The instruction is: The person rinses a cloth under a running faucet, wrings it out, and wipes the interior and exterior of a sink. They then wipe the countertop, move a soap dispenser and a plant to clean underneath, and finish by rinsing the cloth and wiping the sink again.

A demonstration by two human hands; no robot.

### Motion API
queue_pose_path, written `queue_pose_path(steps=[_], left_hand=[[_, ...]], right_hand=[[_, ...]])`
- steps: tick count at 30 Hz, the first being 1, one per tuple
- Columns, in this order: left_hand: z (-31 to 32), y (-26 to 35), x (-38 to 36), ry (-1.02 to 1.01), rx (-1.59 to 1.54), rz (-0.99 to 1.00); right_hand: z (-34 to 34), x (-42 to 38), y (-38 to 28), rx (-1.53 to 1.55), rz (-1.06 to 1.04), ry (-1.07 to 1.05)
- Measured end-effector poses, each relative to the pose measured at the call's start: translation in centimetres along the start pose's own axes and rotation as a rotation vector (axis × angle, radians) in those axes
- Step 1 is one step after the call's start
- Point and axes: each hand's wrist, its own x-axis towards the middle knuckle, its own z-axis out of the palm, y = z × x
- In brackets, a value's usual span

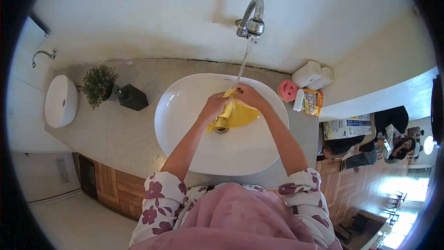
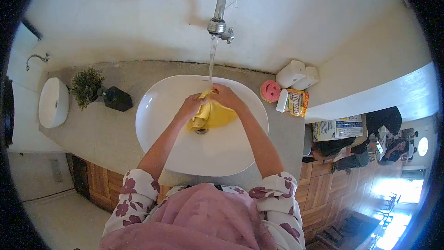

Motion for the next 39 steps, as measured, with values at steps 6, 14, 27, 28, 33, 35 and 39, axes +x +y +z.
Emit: queue_pose_path(steps=[6,14,27,28,33,35,39], left_hand=[[1.0,-0.2,-1.0,-0.086,-0.462,0.063],[-0.6,1.4,-2.2,-0.145,-0.640,0.039],[-5.8,3.7,-5.5,-0.018,-0.541,0.123],[-5.8,3.8,-5.6,-0.014,-0.542,0.122],[-5.6,3.1,-5.2,-0.051,-0.494,0.095],[-5.2,3.0,-4.8,-0.054,-0.442,0.086],[-3.9,4.6,-3.7,-0.095,-0.170,0.106]], right_hand=[[-0.3,-0.8,0.6,-0.007,0.022,0.011],[-0.8,-2.1,2.3,0.195,0.051,-0.122],[-1.5,-0.8,-1.7,0.117,-0.085,-0.082],[-1.6,-1.0,-2.3,0.139,-0.089,-0.065],[-3.0,-2.8,-3.0,-0.045,-0.038,-0.052],[-3.5,-4.1,-3.0,-0.062,-0.030,-0.034],[-5.1,-6.6,-2.3,-0.069,-0.055,0.033]])
